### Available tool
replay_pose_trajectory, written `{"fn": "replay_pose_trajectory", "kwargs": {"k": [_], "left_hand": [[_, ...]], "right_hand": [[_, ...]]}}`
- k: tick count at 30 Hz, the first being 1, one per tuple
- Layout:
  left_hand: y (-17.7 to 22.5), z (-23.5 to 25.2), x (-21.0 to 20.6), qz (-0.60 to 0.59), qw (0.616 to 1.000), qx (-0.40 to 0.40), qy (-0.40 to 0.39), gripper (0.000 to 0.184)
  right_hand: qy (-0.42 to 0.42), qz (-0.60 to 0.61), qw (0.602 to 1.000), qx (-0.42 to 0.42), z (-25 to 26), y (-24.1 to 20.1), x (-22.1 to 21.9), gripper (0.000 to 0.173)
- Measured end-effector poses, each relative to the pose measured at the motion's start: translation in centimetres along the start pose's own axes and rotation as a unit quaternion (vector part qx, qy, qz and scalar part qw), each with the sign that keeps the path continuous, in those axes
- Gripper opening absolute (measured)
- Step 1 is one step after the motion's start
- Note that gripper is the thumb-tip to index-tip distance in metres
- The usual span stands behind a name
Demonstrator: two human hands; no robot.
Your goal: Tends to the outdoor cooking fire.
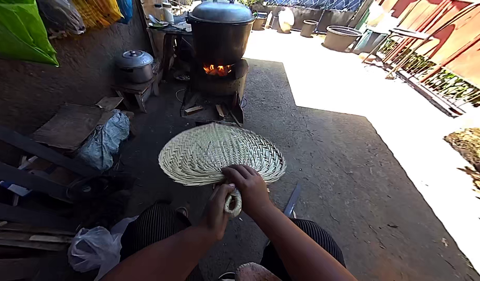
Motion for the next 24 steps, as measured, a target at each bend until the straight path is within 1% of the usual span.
{"fn": "replay_pose_trajectory", "kwargs": {"k": [1, 2, 3, 4, 5, 6, 7, 9, 10, 11, 12, 13, 14, 15, 16, 18, 19, 20, 21, 22, 24], "left_hand": [[0.2, -0.1, -0.1, 0.009, 1.0, -0.016, -0.005, 0.029], [0.2, 0.0, -0.1, 0.005, 1.0, -0.015, -0.009, 0.029], [0.0, 0.3, 0.0, -0.006, 1.0, 0.002, -0.006, 0.025], [-0.5, 0.6, 0.1, -0.021, 0.999, 0.028, -0.004, 0.024], [-0.8, 0.8, 0.2, -0.033, 0.998, 0.051, -0.002, 0.026], [-1.1, 0.8, 0.3, -0.036, 0.998, 0.059, 0.003, 0.027], [-1.0, 0.7, 0.2, -0.031, 0.998, 0.049, 0.01, 0.026], [-0.3, 0.2, 0.0, -0.006, 1.0, 0.004, 0.013, 0.025], [0.1, 0.1, -0.1, 0.005, 1.0, -0.009, 0.01, 0.028], [0.2, 0.1, -0.1, 0.005, 1.0, -0.007, 0.001, 0.029], [0.0, 0.3, 0.0, -0.005, 1.0, 0.01, -0.006, 0.027], [-0.3, 0.6, 0.1, -0.018, 0.999, 0.037, -0.009, 0.025], [-0.7, 0.9, 0.2, -0.031, 0.997, 0.063, -0.01, 0.026], [-1.0, 1.0, 0.2, -0.038, 0.996, 0.075, -0.007, 0.027], [-1.0, 0.8, 0.2, -0.037, 0.997, 0.066, 0.002, 0.026], [-0.4, 0.1, 0.0, -0.018, 1.0, 0.015, 0.012, 0.024], [-0.1, -0.1, -0.1, -0.003, 1.0, -0.009, 0.011, 0.026], [0.1, -0.1, -0.1, 0.003, 1.0, -0.018, 0.004, 0.028], [-0.1, 0.1, -0.1, -0.004, 1.0, -0.006, -0.004, 0.027], [-0.4, 0.4, 0.0, -0.016, 1.0, 0.021, -0.01, 0.025], [-1.2, 0.8, 0.1, -0.032, 0.997, 0.065, -0.014, 0.028]], "right_hand": [[0.02, -0.003, 1.0, 0.011, 0.0, 0.0, 0.2, 0.023], [0.018, -0.003, 1.0, 0.01, 0.0, 0.0, 0.2, 0.023], [-0.005, -0.001, 1.0, -0.003, 0.0, 0.2, 0.0, 0.023], [-0.049, 0.006, 0.998, -0.028, 0.0, 0.4, -0.3, 0.023], [-0.096, 0.017, 0.994, -0.054, 0.0, 0.6, -0.7, 0.025], [-0.117, 0.023, 0.991, -0.065, 0.0, 0.7, -0.9, 0.025], [-0.101, 0.025, 0.993, -0.054, 0.0, 0.6, -0.9, 0.024], [-0.019, 0.014, 1.0, -0.008, 0.1, 0.3, -0.3, 0.023], [0.01, 0.01, 1.0, 0.006, 0.1, 0.2, 0.0, 0.023], [0.018, 0.007, 1.0, 0.008, 0.1, 0.3, 0.1, 0.023], [0.003, 0.005, 1.0, -0.003, 0.1, 0.4, 0.0, 0.023], [-0.033, 0.007, 0.999, -0.025, 0.0, 0.6, -0.2, 0.024], [-0.079, 0.011, 0.995, -0.053, 0.0, 0.8, -0.6, 0.024], [-0.107, 0.014, 0.992, -0.07, 0.0, 0.8, -0.8, 0.024], [-0.101, 0.013, 0.993, -0.065, 0.0, 0.7, -0.8, 0.024], [-0.026, 0.003, 1.0, -0.016, 0.0, 0.1, -0.3, 0.023], [0.006, -0.003, 1.0, 0.003, 0.0, -0.1, 0.1, 0.023], [0.018, -0.006, 1.0, 0.01, 0.0, -0.1, 0.3, 0.023], [0.004, -0.004, 1.0, 0.002, 0.0, 0.0, 0.2, 0.023], [-0.031, 0.002, 0.999, -0.018, -0.1, 0.3, -0.1, 0.024], [-0.114, 0.014, 0.991, -0.071, -0.2, 0.8, -0.8, 0.026]]}}
Point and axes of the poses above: each hand's wrist, its own z-axis towards the middle knuckle, its own x-axis out of the back of the hand, y = z × x, the point moved 7 cm from there along z, towards the middle knuckle, and after that the axes turned 7 degrees about z, right-handed, at the moved point
